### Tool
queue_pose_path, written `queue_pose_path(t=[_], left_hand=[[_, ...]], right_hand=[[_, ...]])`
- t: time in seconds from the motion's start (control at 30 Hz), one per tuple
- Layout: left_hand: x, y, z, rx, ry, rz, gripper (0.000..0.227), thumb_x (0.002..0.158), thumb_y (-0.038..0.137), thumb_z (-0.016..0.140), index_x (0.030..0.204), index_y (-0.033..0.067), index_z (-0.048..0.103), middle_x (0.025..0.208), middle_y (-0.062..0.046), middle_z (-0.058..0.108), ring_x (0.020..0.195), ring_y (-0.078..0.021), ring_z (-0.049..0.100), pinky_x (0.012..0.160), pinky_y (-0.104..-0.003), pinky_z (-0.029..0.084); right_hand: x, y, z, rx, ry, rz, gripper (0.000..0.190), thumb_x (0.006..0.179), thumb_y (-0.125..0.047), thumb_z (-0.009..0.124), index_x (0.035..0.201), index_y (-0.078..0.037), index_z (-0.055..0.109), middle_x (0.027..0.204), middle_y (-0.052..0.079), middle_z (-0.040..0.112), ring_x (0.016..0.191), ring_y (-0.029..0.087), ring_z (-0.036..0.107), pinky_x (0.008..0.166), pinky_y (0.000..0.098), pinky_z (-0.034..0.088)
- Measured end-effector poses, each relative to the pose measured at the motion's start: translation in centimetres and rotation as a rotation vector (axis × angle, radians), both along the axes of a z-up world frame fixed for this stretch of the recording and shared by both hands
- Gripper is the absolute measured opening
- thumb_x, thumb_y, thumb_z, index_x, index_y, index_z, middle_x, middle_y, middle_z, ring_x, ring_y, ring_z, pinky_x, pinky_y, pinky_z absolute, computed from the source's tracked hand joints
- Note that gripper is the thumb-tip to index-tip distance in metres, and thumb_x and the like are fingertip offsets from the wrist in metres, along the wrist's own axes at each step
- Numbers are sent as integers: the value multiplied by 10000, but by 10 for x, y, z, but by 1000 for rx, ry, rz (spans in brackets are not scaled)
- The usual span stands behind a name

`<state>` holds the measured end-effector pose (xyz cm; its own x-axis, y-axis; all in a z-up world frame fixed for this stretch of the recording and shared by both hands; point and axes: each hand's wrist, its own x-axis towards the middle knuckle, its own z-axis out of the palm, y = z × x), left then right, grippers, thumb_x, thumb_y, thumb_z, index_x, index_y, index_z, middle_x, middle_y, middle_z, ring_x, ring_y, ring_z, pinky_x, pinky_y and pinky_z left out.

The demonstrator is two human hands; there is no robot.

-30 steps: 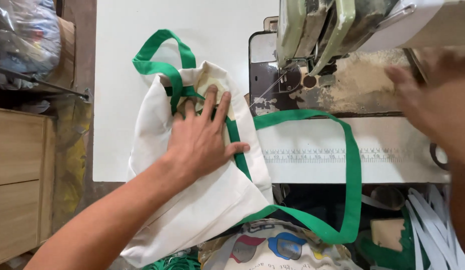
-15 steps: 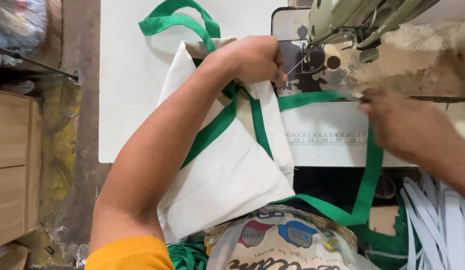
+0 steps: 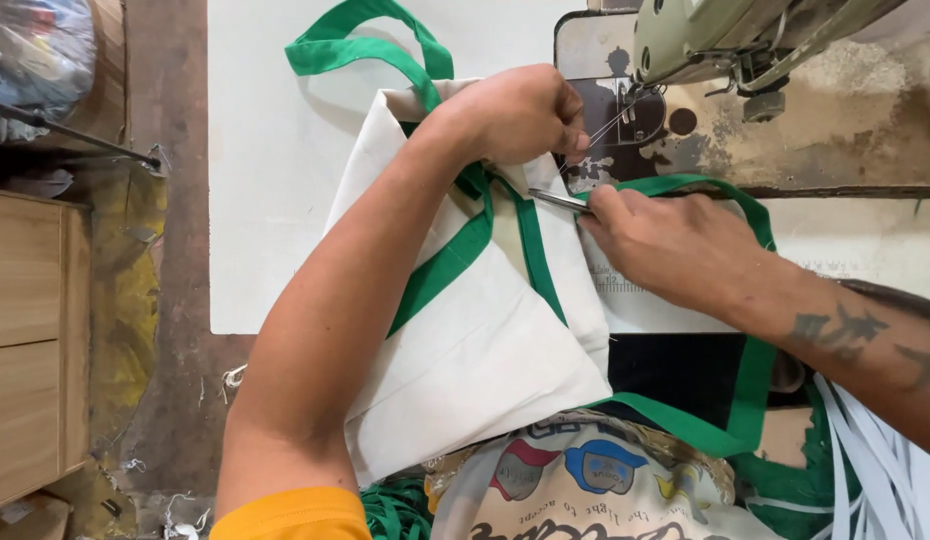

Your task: The person sews a white tote bag with green straps using a sewing machine, guiding the fabric and straps under the needle. They then use scissors to cut the thread and inspect the finished stitching.

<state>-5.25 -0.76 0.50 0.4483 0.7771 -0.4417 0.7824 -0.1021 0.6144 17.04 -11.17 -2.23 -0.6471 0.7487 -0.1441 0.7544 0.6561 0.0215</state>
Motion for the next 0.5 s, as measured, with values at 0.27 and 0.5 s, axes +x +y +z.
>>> queue_pose_path(t=[0.27, 0.5], left_hand=[[-16, -19, 21, 124, 129, -204, 263, 1063, 260, 621, 1253, 212, 796, 1266, 13, 810, 1142, -222, 721, 1027, -459, 550], [-64, -145, 25, 1355, 487, -311, 131, 998, 95, 754, 965, 219, 729, 860, -10, 675, 988, -268, 649, 993, -460, 388]], right_hand=[[-16, -25, 3, 130, -132, 130, 372, 1193, -456, 378, 1148, -164, 604, 697, -51, 682, 385, 197, 645, 281, 412, 554], [43, -86, 21, -427, 264, -15, 363, 1107, -494, 567, 895, -208, 494, 688, 12, 566, 450, 291, 560, 424, 471, 450]])
